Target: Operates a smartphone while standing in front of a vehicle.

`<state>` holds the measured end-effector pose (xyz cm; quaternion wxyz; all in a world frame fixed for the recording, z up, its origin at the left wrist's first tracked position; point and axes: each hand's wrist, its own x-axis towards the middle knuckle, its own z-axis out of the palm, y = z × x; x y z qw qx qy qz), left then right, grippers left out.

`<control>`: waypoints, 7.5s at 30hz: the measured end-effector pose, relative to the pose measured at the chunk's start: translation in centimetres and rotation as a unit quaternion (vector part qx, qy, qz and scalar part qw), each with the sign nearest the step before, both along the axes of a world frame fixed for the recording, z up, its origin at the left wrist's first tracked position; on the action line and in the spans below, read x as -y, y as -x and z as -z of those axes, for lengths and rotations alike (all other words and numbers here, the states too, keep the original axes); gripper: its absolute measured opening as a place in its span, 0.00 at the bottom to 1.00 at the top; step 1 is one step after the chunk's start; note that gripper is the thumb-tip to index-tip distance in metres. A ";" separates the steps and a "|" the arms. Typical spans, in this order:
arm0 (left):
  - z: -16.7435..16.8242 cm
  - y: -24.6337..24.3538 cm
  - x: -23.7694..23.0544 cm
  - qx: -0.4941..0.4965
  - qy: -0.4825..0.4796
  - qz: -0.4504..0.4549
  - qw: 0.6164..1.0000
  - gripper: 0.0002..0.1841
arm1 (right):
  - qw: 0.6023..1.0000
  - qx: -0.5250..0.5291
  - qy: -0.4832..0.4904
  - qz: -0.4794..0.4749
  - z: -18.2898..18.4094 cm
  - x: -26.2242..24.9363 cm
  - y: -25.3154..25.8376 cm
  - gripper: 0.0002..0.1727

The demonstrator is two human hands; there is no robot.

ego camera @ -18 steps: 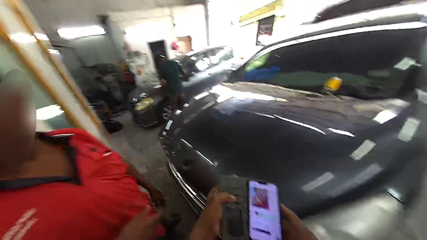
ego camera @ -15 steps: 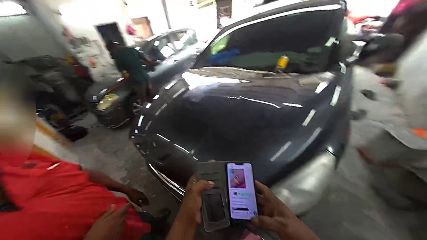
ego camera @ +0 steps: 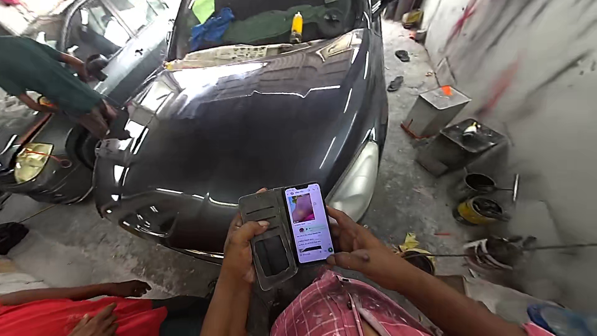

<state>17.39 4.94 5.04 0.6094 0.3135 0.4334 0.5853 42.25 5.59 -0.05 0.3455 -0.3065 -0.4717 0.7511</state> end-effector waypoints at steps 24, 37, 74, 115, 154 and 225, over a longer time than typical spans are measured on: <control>0.9 0.9 -1.2 0.036 0.007 0.059 0.998 0.31 | 0.998 -0.012 -0.002 0.059 0.4 1.5 0.8 0.55; 1.2 2.2 -1.7 0.027 0.008 0.105 0.994 0.31 | 0.990 0.058 0.009 0.128 0.3 1.4 2.5 0.29; 1.6 1.4 -1.6 0.011 0.026 0.091 0.995 0.28 | 0.978 0.072 0.068 0.186 0.6 0.7 2.4 0.22; 0.8 3.2 0.5 0.012 0.022 0.050 0.998 0.33 | 0.983 0.071 0.075 0.151 -0.2 1.0 4.2 0.22; 1.0 3.3 0.4 0.016 0.033 0.025 0.999 0.31 | 0.984 0.079 0.073 0.139 0.0 0.3 4.4 0.23; 1.6 3.9 0.0 0.011 0.035 0.045 0.998 0.33 | 0.984 0.081 0.088 0.134 -0.2 0.5 4.7 0.14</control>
